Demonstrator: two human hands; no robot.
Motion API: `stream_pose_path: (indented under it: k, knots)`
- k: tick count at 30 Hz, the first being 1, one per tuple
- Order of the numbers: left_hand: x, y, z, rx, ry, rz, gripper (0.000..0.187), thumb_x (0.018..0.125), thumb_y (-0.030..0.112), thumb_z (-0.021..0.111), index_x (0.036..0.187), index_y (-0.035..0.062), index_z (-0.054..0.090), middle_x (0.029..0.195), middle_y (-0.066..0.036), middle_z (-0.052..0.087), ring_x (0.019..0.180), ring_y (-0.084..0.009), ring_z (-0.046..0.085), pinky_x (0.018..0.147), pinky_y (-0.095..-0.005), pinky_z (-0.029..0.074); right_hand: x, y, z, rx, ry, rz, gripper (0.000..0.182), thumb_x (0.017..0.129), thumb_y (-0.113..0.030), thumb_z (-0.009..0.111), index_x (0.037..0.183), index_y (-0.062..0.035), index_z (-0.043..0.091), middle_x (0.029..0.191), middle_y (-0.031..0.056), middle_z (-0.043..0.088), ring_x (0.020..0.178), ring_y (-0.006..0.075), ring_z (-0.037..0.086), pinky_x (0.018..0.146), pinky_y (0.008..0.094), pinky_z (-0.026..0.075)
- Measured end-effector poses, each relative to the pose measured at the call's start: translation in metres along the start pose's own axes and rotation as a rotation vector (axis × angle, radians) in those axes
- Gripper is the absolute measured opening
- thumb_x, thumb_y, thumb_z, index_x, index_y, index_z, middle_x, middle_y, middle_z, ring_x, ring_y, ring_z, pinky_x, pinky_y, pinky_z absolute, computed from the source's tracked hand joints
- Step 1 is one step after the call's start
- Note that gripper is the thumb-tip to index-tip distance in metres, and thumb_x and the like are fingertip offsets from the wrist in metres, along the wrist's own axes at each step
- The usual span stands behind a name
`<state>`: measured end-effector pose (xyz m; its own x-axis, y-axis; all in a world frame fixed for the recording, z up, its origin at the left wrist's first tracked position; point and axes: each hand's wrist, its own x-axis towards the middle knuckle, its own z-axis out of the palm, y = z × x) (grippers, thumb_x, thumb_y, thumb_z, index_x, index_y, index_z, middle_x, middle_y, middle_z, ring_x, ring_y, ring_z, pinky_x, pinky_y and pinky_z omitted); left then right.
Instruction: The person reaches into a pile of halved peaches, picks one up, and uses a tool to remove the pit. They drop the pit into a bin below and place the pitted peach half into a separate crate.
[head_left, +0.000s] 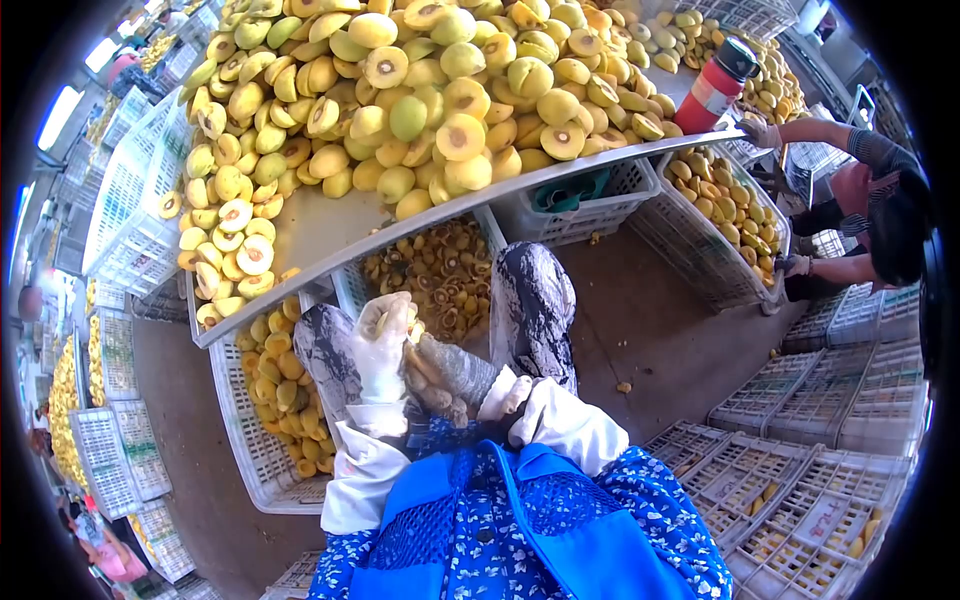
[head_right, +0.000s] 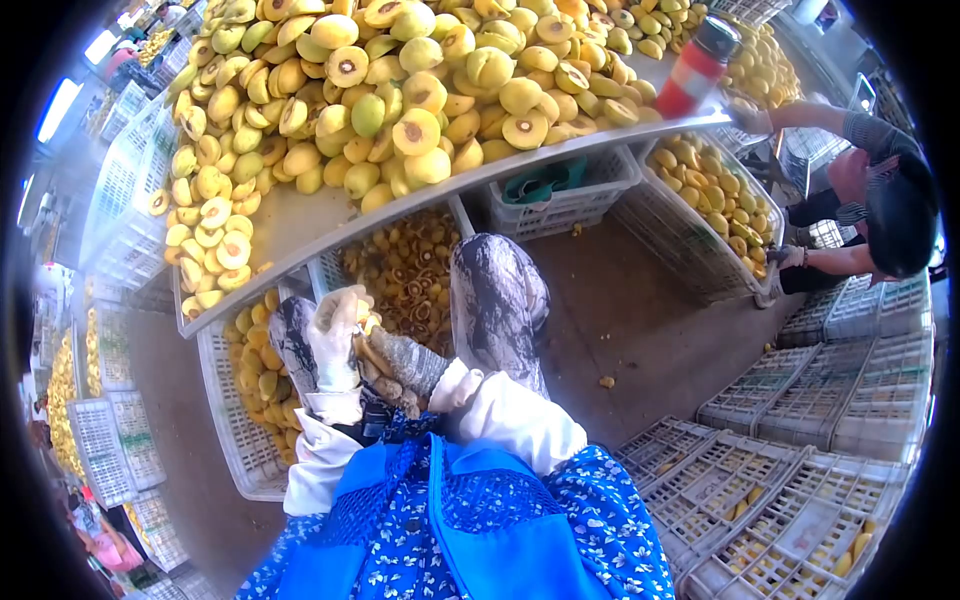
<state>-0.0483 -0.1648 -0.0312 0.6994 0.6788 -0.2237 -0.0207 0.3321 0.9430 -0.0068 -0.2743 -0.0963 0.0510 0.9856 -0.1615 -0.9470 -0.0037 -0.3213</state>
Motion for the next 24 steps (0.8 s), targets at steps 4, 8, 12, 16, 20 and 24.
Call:
stream_pose_path:
  k: [4,8,12,16,20,24]
  knots:
    - [-0.007,0.008,0.001,0.097,-0.049,0.016,0.011,0.084,0.005,0.061,0.092,-0.0019,0.063,0.081,-0.006,0.064,0.069,-0.0095,0.058,0.062,-0.0220,0.049,0.002,-0.022,-0.038,0.273,-0.523,0.456,0.048,0.093,-0.046,0.042,0.107,-0.0005,0.049,0.076,0.0169,0.057,0.057,0.0299,0.061,0.045,0.0360,0.052]
    - [-0.009,0.003,-0.009,0.483,-0.441,0.248,0.008,0.083,0.004,0.062,0.089,-0.0011,0.065,0.084,-0.009,0.067,0.071,-0.0126,0.062,0.064,-0.0239,0.051,-0.021,-0.017,-0.062,-0.317,-0.206,0.328,0.050,0.091,-0.053,0.041,0.095,-0.0041,0.052,0.063,0.0102,0.055,0.048,0.0221,0.057,0.039,0.0332,0.049]
    - [-0.011,-0.001,0.003,-0.175,-0.219,-0.089,0.020,0.088,0.017,0.058,0.088,-0.0026,0.063,0.077,-0.016,0.065,0.060,-0.0214,0.064,0.057,-0.0289,0.052,-0.049,-0.038,0.035,-0.281,-0.012,0.311,0.052,0.088,-0.059,0.042,0.080,-0.0091,0.053,0.050,0.0004,0.047,0.035,0.0098,0.043,0.030,0.0226,0.034]
    - [0.014,-0.029,-0.010,-0.648,0.243,-0.382,0.037,0.090,0.039,0.049,0.106,0.0064,0.051,0.082,-0.014,0.059,0.062,-0.0255,0.057,0.056,-0.0390,0.050,-0.034,-0.024,0.033,-0.662,0.208,-0.134,0.048,0.092,-0.053,0.041,0.077,-0.0089,0.051,0.053,0.0002,0.046,0.036,0.0076,0.042,0.030,0.0210,0.031]
    - [0.017,-0.026,-0.025,-0.472,0.147,-0.218,0.035,0.091,0.034,0.050,0.100,-0.0005,0.052,0.075,-0.015,0.061,0.057,-0.0263,0.060,0.050,-0.0338,0.051,-0.033,-0.024,0.028,-0.715,0.356,-0.277,0.029,0.089,-0.032,0.057,0.083,-0.0039,0.058,0.062,0.0037,0.054,0.054,0.0103,0.052,0.049,0.0238,0.043]
    - [0.009,-0.016,-0.019,-0.395,0.087,-0.151,0.033,0.091,0.032,0.052,0.091,-0.0007,0.057,0.078,-0.013,0.063,0.060,-0.0215,0.060,0.051,-0.0311,0.050,-0.018,-0.041,0.035,-1.338,0.514,-0.568,0.025,0.081,-0.020,0.067,0.097,-0.0041,0.057,0.084,0.0123,0.063,0.076,0.0213,0.060,0.068,0.0325,0.047]
